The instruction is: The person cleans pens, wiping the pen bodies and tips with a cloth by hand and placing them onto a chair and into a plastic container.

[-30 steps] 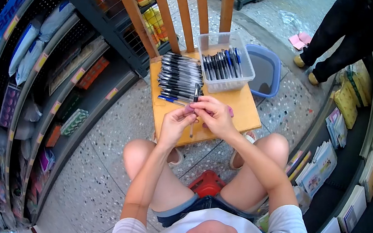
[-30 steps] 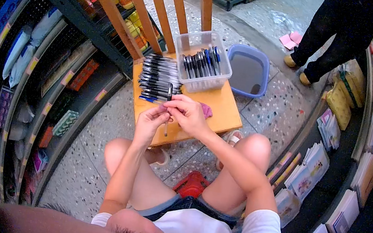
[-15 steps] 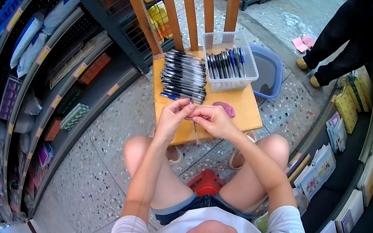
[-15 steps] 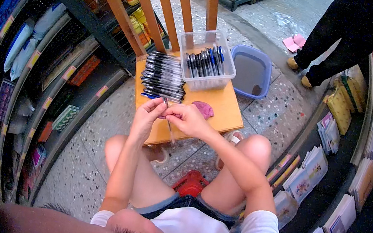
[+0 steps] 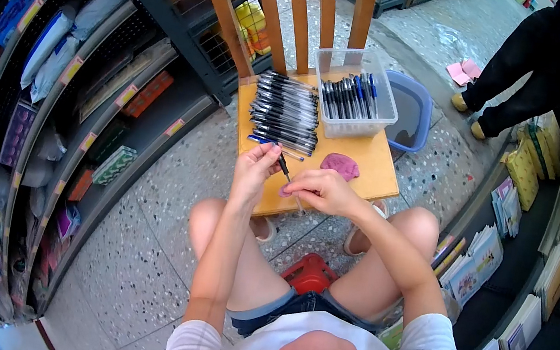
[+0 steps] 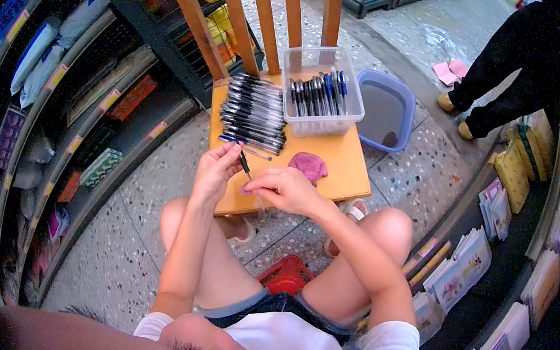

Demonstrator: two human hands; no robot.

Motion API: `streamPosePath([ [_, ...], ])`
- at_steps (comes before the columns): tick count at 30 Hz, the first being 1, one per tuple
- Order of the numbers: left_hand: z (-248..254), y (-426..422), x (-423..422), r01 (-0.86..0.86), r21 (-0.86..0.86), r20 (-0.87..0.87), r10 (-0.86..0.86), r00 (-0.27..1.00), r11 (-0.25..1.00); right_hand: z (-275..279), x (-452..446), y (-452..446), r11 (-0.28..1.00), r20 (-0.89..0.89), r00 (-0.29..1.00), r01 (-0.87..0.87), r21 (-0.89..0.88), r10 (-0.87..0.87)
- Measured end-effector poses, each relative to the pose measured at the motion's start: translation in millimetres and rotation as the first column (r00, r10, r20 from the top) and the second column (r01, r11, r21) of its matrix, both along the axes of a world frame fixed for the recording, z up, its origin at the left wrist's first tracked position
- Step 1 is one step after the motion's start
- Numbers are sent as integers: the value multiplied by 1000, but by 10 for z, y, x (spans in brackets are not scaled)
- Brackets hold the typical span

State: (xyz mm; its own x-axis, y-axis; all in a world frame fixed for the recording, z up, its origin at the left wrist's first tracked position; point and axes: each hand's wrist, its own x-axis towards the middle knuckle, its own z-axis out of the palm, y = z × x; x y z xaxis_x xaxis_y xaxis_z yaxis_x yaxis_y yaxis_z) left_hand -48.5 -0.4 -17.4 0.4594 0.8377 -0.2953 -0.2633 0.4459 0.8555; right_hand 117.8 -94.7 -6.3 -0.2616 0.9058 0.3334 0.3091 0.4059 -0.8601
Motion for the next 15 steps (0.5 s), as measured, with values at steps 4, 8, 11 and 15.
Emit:
streamPosePath([
  [4, 70, 1, -27, -6, 21, 0, 6, 1000, 1000, 88, 66, -28, 993, 14, 993, -118, -30, 118],
  [8, 64, -52, 6, 91, 56, -23, -90, 996, 994, 78, 76, 14, 1000, -107, 994, 12, 15, -11],
  [11, 103, -124, 68, 145, 61, -44, -143, 989, 987, 160, 95, 42, 988, -134, 978, 157, -7, -157],
  [15, 115, -118, 79, 157, 45, -30, -156, 987, 987, 79, 91, 101, 974, -110, 974, 210, 86, -201],
])
